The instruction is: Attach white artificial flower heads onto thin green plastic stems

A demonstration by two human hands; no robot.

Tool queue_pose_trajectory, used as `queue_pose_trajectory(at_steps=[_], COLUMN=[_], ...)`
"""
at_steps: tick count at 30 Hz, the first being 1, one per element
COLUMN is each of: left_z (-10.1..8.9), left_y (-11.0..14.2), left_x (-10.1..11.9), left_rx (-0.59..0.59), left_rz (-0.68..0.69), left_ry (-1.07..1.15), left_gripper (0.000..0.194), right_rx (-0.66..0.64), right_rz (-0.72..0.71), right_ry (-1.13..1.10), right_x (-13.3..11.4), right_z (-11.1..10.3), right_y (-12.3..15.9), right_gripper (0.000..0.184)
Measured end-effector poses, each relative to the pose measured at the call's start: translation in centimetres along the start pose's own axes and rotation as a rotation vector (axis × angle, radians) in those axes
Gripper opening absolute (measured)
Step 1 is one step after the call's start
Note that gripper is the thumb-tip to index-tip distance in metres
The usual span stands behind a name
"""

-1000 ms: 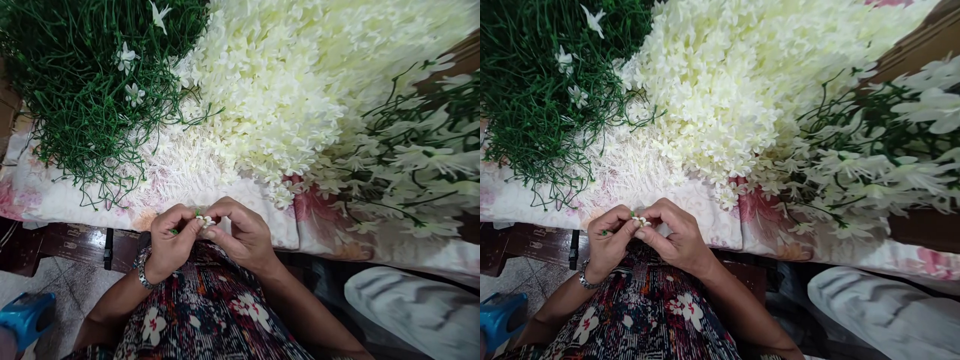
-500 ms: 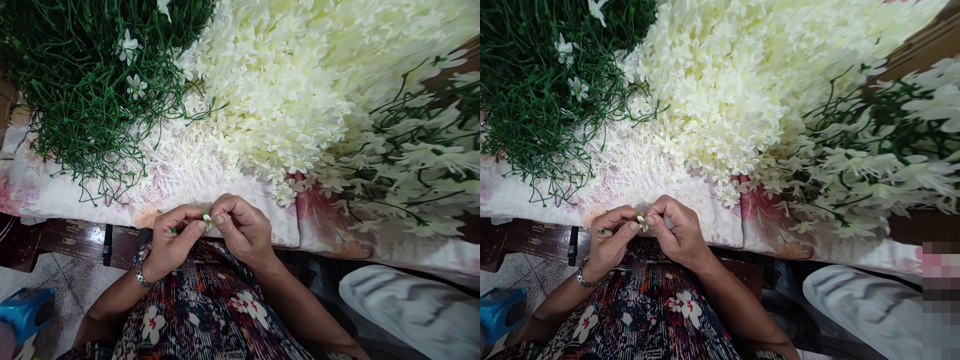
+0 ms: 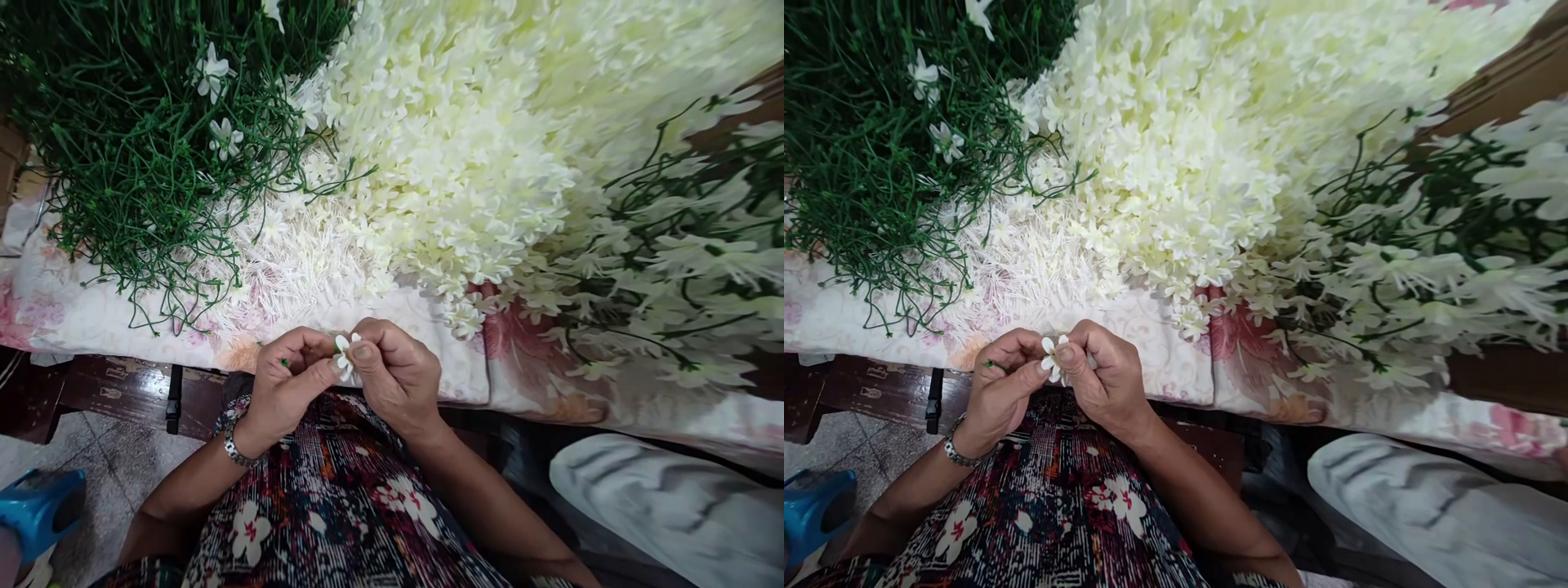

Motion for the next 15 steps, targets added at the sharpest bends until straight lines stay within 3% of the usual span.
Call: queue_pose_trajectory(at_steps=[5,9,12,15], left_z=[-0.4,-1.3,-2.4,-3.1], left_y=[0.0,0.2,0.3,0.3], left_x=[0.1,1.0,2.2,2.7], left_rx=[0.053,0.127,0.196,0.221], left_rz=[-0.012,-0.008,0.068,0.098], left_ry=[-0.007,-0.014,-0.014,-0.031], left_gripper=[0.013,0.013,0.010,0.009], right_rx=[-0.008,0.123,0.143,0.016], right_rz=[-0.121,-0.158,-0.129,0.001], right_ry=[0.087,0.193,0.651,1.140], right_x=[-1.5,-2.1,-2.5,-1.3], right_z=[0.2,-2.9,-5.3,-6.1], right_y=[-0.2,0.0,0.0,-0.4], right_gripper=[0.008,0.007,0.005,0.012])
Point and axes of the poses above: each hand's wrist, its own y-axis away from the middle knuckle, its own z-axis out of the palm, x = y × z, the point moved 9 cm from there along -y, towards the middle knuckle, and after that the axes turned 14 degrees about -x, right-handed, at the moved point
